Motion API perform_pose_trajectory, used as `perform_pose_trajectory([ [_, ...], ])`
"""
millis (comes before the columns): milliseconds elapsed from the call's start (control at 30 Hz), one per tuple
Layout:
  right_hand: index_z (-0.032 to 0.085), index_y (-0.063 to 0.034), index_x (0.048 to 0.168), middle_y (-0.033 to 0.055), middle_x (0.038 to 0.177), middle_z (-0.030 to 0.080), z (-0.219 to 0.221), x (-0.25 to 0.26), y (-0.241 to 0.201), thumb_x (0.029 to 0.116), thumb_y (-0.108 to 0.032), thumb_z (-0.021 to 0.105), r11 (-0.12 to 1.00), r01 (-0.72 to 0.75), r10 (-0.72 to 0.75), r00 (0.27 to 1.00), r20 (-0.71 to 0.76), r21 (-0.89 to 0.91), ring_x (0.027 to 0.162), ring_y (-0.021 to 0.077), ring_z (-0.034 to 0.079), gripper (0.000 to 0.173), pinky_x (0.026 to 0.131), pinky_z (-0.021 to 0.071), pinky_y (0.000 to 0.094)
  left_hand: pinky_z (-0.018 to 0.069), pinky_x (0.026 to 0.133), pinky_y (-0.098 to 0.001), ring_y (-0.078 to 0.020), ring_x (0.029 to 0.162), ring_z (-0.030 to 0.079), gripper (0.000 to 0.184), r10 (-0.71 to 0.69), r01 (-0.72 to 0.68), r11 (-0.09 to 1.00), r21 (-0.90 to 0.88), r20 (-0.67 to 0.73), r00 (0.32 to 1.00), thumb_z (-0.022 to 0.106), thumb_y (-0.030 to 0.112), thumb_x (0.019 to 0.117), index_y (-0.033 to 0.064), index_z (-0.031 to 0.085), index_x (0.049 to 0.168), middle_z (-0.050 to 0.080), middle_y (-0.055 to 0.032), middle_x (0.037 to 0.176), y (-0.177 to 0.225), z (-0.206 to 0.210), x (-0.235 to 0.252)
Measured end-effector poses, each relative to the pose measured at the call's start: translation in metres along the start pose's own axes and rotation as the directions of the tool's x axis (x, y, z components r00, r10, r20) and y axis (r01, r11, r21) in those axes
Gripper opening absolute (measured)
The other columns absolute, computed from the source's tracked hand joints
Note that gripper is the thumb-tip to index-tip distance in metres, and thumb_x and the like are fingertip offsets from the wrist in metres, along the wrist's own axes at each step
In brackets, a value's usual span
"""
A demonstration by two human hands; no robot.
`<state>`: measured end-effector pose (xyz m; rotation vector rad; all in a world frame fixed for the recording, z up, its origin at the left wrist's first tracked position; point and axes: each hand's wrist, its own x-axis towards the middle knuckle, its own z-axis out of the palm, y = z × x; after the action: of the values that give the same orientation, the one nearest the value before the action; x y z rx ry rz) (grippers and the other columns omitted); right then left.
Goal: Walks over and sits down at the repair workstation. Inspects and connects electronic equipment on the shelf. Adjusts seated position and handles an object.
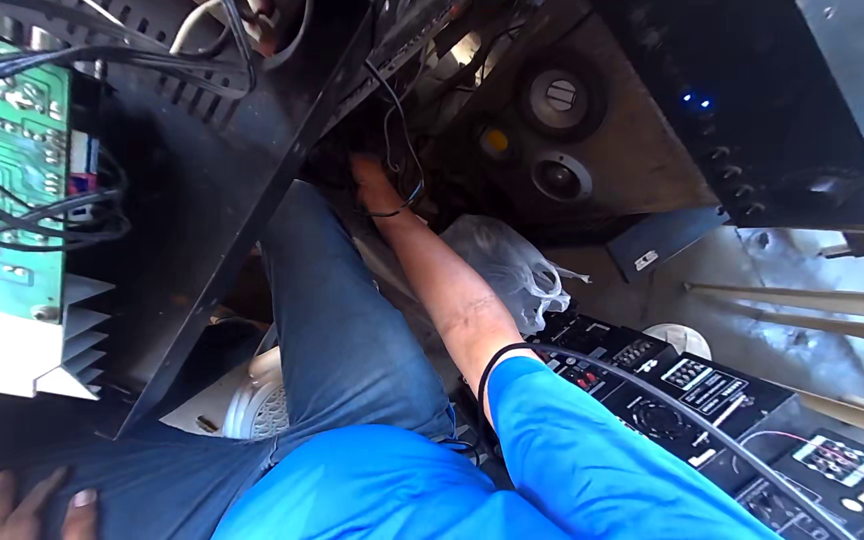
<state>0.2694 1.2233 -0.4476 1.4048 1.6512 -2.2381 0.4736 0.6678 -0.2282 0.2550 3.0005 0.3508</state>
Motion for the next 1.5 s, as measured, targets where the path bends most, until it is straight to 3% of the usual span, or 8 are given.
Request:
perform_pose_trajectory([
  [133,0.065,0.0004,0.124,0.0156,0.12,0.068,0.001,-0.006,-0.009,0.1012,-0.02,0.063,0.999,-0.008,0.006,0.999,-0.034,-0.045,0.109,0.0219,0.063,0.031,0.093,0.0529,0.0409,0.0073,0.128,-0.0494,-0.0398,0.156,0.019,0.058,0.005,-0.005,1.0,-0.006,-0.007,1.0,0.046,0.052,0.1016,0.0066,0.065,0.133,0.038,-0.0245,0.16,0.002,0.0,0.001],
  [367,0.068,-0.0012,0.115,0.0112,0.105,0.07,0.003,0.008,0.003,0.0994,-0.021,0.066,0.998,0.021,-0.023,1.0,0.022,0.061,0.094,0.0169,0.065,0.025,0.082,0.0556,0.0355,0.0076,0.127,-0.0513,-0.0403,0.156,0.018,0.06,0.002,-0.002,1.0,-0.018,-0.02,1.0,0.047,0.055,0.1003,0.0075,0.065,0.132,0.038,-0.0242,0.16,0.007,0.001,0.002],
  [767,0.066,-0.0027,0.118,0.0095,0.107,0.069,0.0,-0.021,-0.012,0.1035,-0.018,0.058,0.983,0.006,-0.018,0.998,0.065,0.181,0.096,0.0155,0.065,0.022,0.083,0.0556,0.0337,0.0074,0.128,-0.051,-0.0395,0.156,0.019,0.057,0.025,-0.025,1.0,0.0,-0.019,1.0,0.048,0.052,0.1001,0.0085,0.067,0.131,0.04,-0.0225,0.159,0.004,0.0,0.005],
  [900,0.064,-0.0018,0.125,0.0108,0.119,0.068,-0.012,-0.028,-0.004,0.106,-0.015,0.051,0.982,0.169,-0.179,0.975,0.132,0.083,0.11,0.0144,0.063,0.027,0.094,0.0541,0.0324,0.0081,0.127,-0.0519,-0.0392,0.156,0.02,0.057,0.023,-0.023,1.0,0.008,0.0,1.0,0.048,0.053,0.0998,0.0087,0.067,0.13,0.041,-0.0228,0.159,0.009,-0.001,0.01],
  [1067,0.063,-0.0035,0.119,0.0083,0.105,0.069,-0.01,-0.034,-0.007,0.1075,-0.015,0.046,0.929,0.095,-0.192,0.95,0.247,0.357,0.096,0.0143,0.066,0.023,0.082,0.0573,0.0334,0.0081,0.127,-0.0522,-0.0396,0.156,0.019,0.057,0.012,-0.013,1.0,0.022,0.016,1.0,0.048,0.055,0.0988,0.0099,0.068,0.129,0.041,-0.0226,0.159,0.019,-0.003,0.016],
  [1267,0.059,-0.0007,0.129,0.0102,0.117,0.067,-0.026,-0.042,-0.005,0.1106,-0.015,0.038,0.906,0.253,-0.375,0.851,0.367,0.339,0.107,0.0143,0.065,0.031,0.093,0.0563,0.0336,0.0097,0.127,-0.0521,-0.0391,0.155,0.021,0.057,0.002,-0.002,1.0,0.03,0.007,1.0,0.048,0.055,0.0991,0.0094,0.069,0.126,0.044,-0.0212,0.157,0.023,-0.003,0.022],
  [1400,0.064,-0.0043,0.111,0.006,0.092,0.065,-0.011,-0.018,-0.014,0.1029,-0.02,0.058,0.986,-0.048,0.022,0.986,0.168,0.158,0.078,0.0126,0.06,0.018,0.068,0.0528,0.0308,0.0104,0.126,-0.0517,-0.0383,0.155,0.022,0.057,-0.006,0.006,0.999,0.033,0.003,1.0,0.047,0.056,0.0984,0.0101,0.069,0.125,0.045,-0.0188,0.158,0.027,-0.004,0.024],
  [1500,0.063,-0.0014,0.12,0.0098,0.103,0.065,-0.01,-0.016,-0.018,0.1047,-0.022,0.057,0.996,-0.074,0.079,0.992,0.094,-0.053,0.086,0.0145,0.06,0.027,0.075,0.053,0.0324,0.0092,0.127,-0.0521,-0.0391,0.156,0.019,0.06,-0.031,0.033,0.999,0.036,-0.038,0.999,0.051,0.058,0.0961,0.0114,0.068,0.13,0.041,-0.0187,0.16,0.027,-0.002,0.021],
])
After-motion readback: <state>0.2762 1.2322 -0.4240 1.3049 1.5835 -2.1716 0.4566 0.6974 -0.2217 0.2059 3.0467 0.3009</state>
